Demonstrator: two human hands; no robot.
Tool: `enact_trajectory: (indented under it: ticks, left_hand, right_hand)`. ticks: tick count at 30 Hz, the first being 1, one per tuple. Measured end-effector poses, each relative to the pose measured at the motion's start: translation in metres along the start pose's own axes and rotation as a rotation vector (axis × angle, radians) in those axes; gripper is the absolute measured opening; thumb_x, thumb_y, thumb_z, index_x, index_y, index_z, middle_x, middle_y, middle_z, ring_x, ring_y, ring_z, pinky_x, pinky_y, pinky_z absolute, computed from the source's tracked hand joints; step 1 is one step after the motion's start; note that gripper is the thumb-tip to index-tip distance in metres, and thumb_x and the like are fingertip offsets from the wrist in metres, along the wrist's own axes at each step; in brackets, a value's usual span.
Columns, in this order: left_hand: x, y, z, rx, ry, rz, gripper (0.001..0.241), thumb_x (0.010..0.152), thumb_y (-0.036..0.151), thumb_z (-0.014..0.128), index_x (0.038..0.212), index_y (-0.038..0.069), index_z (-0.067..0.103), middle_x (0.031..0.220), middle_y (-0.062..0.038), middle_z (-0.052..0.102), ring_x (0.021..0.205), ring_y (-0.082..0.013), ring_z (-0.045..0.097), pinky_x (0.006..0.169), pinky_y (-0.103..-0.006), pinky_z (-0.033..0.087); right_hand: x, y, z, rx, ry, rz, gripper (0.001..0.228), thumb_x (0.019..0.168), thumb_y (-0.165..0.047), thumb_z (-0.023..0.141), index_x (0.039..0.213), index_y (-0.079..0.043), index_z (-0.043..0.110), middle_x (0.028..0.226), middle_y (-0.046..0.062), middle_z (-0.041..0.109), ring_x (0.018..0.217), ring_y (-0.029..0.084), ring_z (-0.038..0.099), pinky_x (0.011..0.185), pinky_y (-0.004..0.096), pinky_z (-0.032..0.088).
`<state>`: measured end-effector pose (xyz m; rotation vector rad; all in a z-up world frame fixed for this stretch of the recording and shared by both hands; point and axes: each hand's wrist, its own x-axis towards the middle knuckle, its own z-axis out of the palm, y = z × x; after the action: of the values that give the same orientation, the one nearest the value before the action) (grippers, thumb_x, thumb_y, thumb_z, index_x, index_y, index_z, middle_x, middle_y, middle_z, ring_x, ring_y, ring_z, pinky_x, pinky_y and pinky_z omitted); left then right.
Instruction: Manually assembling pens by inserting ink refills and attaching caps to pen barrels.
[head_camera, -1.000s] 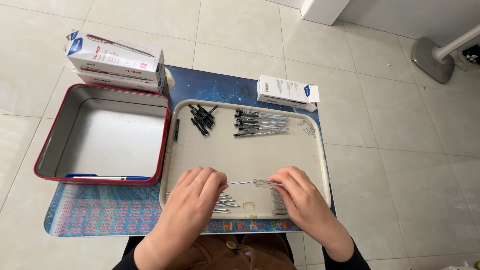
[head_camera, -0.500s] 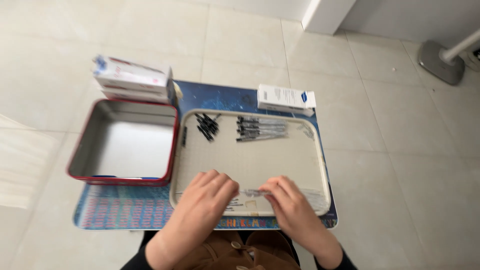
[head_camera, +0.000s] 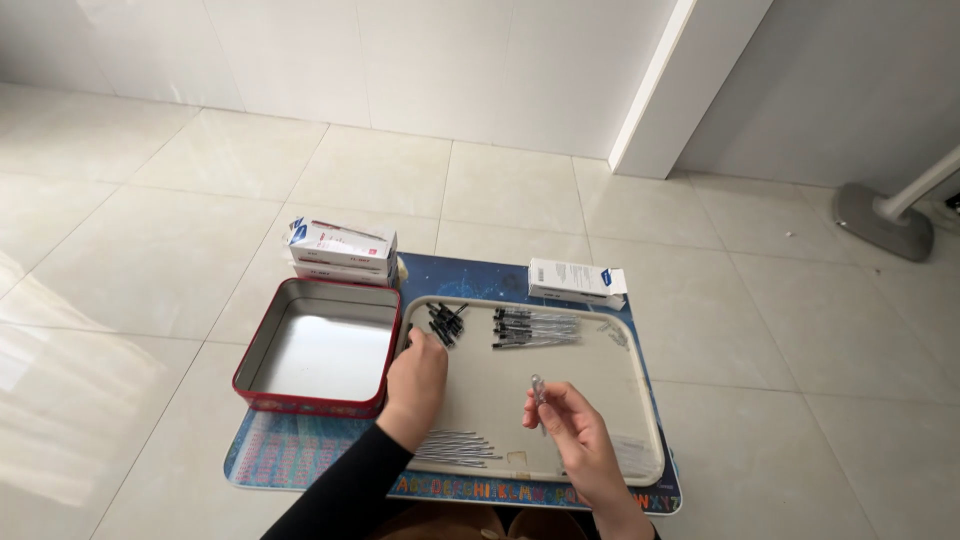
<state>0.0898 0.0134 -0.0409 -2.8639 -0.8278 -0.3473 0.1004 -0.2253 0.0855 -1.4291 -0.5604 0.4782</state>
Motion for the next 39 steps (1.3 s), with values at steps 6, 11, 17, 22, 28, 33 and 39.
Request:
enact_trajectory:
  ticks: [6, 11, 17, 22, 28, 33, 39]
  left_hand:
    - [0.008, 0.007, 0.033, 0.126, 0.085, -0.072, 0.01, 0.078, -0.003, 0.058, 0.086, 0.001, 0.063, 0.085, -0.011, 0.054, 0.045, -0.0149, 0.063, 0.031, -0.0253, 0.045]
    - [-0.014, 0.002, 0.011, 0.032, -0.034, -0.047, 0.011, 0.081, -0.001, 0.062, 0.09, 0.004, 0.058, 0.09, -0.01, 0.058, 0.057, -0.0137, 0.066, 0.041, -0.0238, 0.051]
    - [-0.029, -0.001, -0.014, 0.058, -0.025, 0.006, 0.013, 0.081, -0.002, 0.06, 0.087, 0.009, 0.056, 0.085, -0.006, 0.055, 0.072, -0.0152, 0.058, 0.059, -0.0214, 0.051]
    - [-0.035, -0.01, -0.107, -0.168, 0.107, 0.189, 0.023, 0.071, -0.009, 0.049, 0.081, 0.01, 0.055, 0.086, -0.01, 0.052, 0.08, -0.0262, 0.048, 0.073, -0.0331, 0.044]
    - [-0.042, -0.02, -0.209, -1.32, -0.087, 0.264, 0.016, 0.087, 0.013, 0.06, 0.092, 0.009, 0.074, 0.079, 0.0, 0.068, 0.065, -0.0108, 0.06, 0.058, -0.0236, 0.047]
    - [-0.043, -0.02, -0.199, -1.276, -0.013, 0.261, 0.016, 0.095, 0.014, 0.049, 0.089, 0.008, 0.063, 0.075, -0.001, 0.053, 0.061, -0.0124, 0.044, 0.057, -0.0257, 0.039]
    - [-0.044, -0.016, -0.193, -1.189, -0.066, 0.266, 0.015, 0.095, 0.015, 0.049, 0.089, 0.008, 0.06, 0.083, -0.003, 0.057, 0.065, -0.0173, 0.052, 0.059, -0.0294, 0.042]
  right_hand:
    - [0.01, -0.006, 0.002, -0.019, 0.002, -0.014, 0.021, 0.09, -0.015, 0.054, 0.101, -0.002, 0.066, 0.084, 0.007, 0.065, 0.075, 0.018, 0.062, 0.079, 0.033, 0.055]
    - [0.013, 0.006, -0.001, 0.053, 0.077, 0.055, 0.024, 0.089, -0.01, 0.056, 0.104, 0.004, 0.068, 0.084, 0.011, 0.067, 0.074, 0.02, 0.062, 0.077, 0.032, 0.055]
    - [0.015, 0.009, 0.0, 0.056, 0.055, 0.067, 0.026, 0.088, -0.01, 0.056, 0.105, 0.005, 0.07, 0.084, 0.012, 0.069, 0.073, 0.019, 0.062, 0.073, 0.031, 0.054]
    - [0.012, 0.012, -0.002, 0.033, 0.064, 0.089, 0.024, 0.087, -0.009, 0.058, 0.103, 0.004, 0.071, 0.084, 0.012, 0.071, 0.073, 0.02, 0.063, 0.074, 0.032, 0.056]
    - [0.009, 0.012, 0.004, 0.015, 0.0, 0.036, 0.026, 0.087, -0.01, 0.059, 0.105, 0.003, 0.071, 0.085, 0.012, 0.071, 0.073, 0.018, 0.061, 0.072, 0.03, 0.054]
    - [0.007, 0.013, 0.009, 0.028, -0.036, 0.023, 0.024, 0.087, -0.006, 0.059, 0.105, 0.005, 0.071, 0.086, 0.014, 0.071, 0.073, 0.019, 0.062, 0.072, 0.03, 0.054]
    - [0.007, 0.013, 0.009, 0.007, -0.037, 0.014, 0.025, 0.087, -0.006, 0.059, 0.107, 0.004, 0.071, 0.086, 0.013, 0.071, 0.074, 0.018, 0.062, 0.073, 0.029, 0.054]
